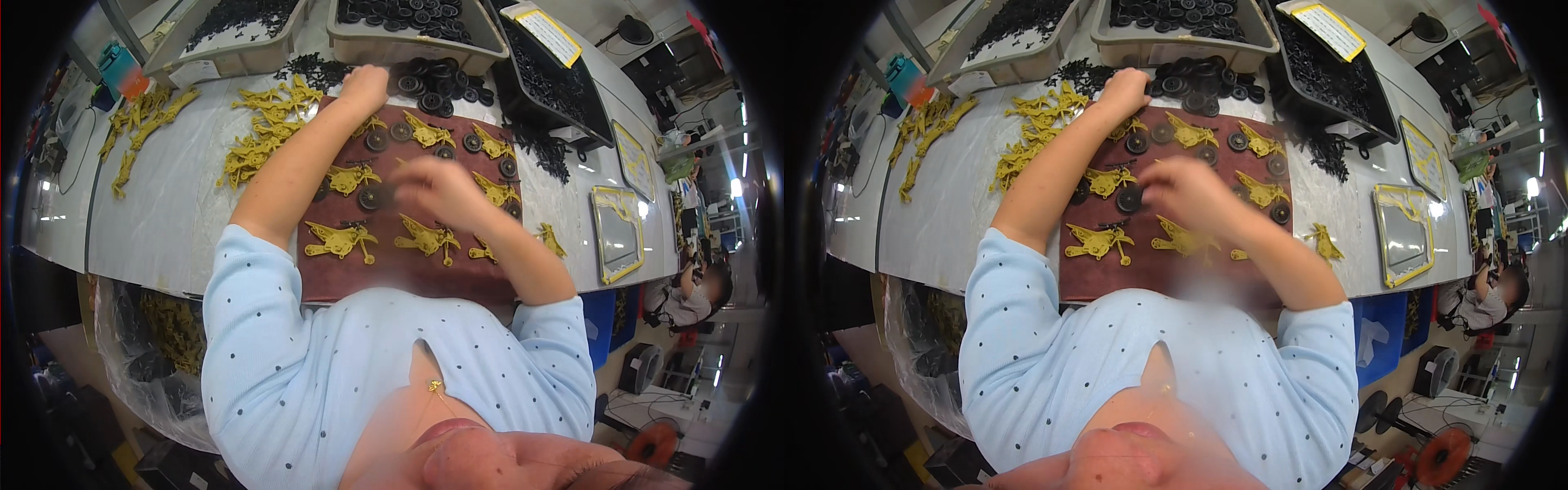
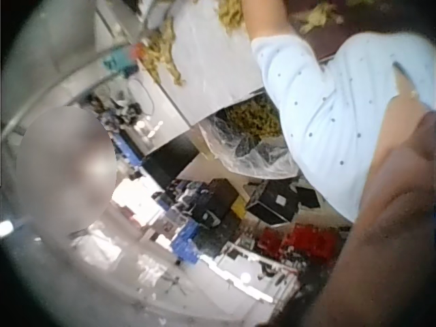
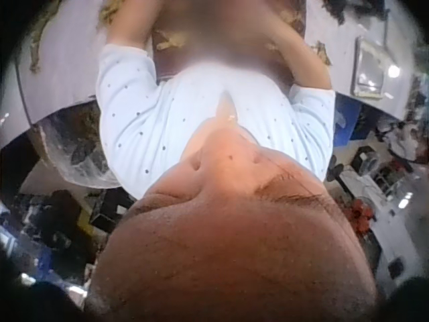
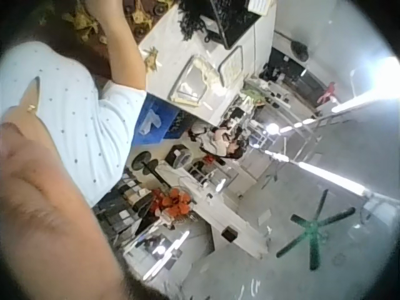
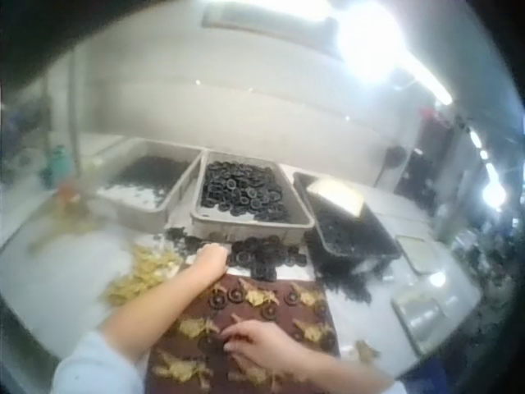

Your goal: The person assembles toy motorcycles by attaching wheels and handlebars to motorcycle frames by hand, then places the completed toy motorcycles onto a tray.

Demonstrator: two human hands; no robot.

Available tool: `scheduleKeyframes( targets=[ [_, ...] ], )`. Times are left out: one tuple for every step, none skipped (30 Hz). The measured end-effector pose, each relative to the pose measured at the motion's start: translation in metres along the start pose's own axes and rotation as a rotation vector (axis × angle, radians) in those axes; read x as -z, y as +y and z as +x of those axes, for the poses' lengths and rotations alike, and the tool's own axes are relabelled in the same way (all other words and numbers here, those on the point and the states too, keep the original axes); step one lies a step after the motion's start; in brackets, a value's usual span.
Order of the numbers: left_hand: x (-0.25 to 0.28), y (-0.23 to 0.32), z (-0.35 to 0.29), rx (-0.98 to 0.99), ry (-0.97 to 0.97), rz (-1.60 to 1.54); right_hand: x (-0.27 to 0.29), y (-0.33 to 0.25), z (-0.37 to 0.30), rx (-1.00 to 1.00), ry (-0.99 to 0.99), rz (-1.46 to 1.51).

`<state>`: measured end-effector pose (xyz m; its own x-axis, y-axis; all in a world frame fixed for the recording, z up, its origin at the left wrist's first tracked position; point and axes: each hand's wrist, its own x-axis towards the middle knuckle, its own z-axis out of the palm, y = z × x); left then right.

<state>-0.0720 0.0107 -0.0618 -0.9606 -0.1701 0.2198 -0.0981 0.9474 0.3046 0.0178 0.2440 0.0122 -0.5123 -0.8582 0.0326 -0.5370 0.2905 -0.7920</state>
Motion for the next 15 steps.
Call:
scheduleKeyframes(
  targets=[
    [0.011,0.004,-0.007,0.014,0.037,0.017,-0.01,-0.009,-0.014,-0.234,-0.164,0.217],
    [0.023,0.009,-0.013,0.015,0.063,0.013,-0.019,-0.017,-0.025,-0.297,-0.226,0.29],
    [0.031,0.012,-0.021,0.009,0.056,0.013,-0.031,-0.015,-0.036,-0.319,-0.209,0.407],
    [0.038,0.009,-0.032,-0.061,0.121,-0.081,-0.037,-0.018,-0.042,-0.33,-0.215,0.373],
    [0.046,0.006,-0.044,-0.128,0.187,-0.174,-0.042,-0.021,-0.045,-0.338,-0.223,0.339],
    [0.061,0.011,-0.063,-0.141,0.15,-0.228,-0.046,-0.021,-0.046,-0.342,-0.223,0.351],
    [0.075,0.018,-0.085,-0.159,0.111,-0.286,-0.05,-0.018,-0.047,-0.365,-0.202,0.332],
    [0.086,0.019,-0.113,-0.156,0.096,-0.336,-0.055,-0.016,-0.048,-0.376,-0.193,0.313],
    [0.094,0.02,-0.138,-0.162,0.079,-0.389,-0.059,-0.012,-0.049,-0.377,-0.19,0.321],
    [0.103,0.021,-0.162,-0.148,0.038,-0.42,-0.064,-0.008,-0.051,-0.38,-0.177,0.297],
    [0.109,0.023,-0.184,-0.141,-0.005,-0.453,-0.067,-0.006,-0.053,-0.386,-0.156,0.274],
    [0.115,0.025,-0.205,-0.099,-0.04,-0.501,-0.069,-0.006,-0.055,-0.386,-0.148,0.281],
    [0.121,0.027,-0.226,-0.053,-0.074,-0.545,-0.071,-0.01,-0.058,-0.367,-0.116,0.218],
    [0.118,0.023,-0.24,-0.046,-0.091,-0.546,-0.074,-0.009,-0.056,-0.363,-0.096,0.161],
    [0.114,0.022,-0.259,-0.017,-0.036,-0.522,-0.078,-0.007,-0.059,-0.357,-0.093,0.17]
  ],
)
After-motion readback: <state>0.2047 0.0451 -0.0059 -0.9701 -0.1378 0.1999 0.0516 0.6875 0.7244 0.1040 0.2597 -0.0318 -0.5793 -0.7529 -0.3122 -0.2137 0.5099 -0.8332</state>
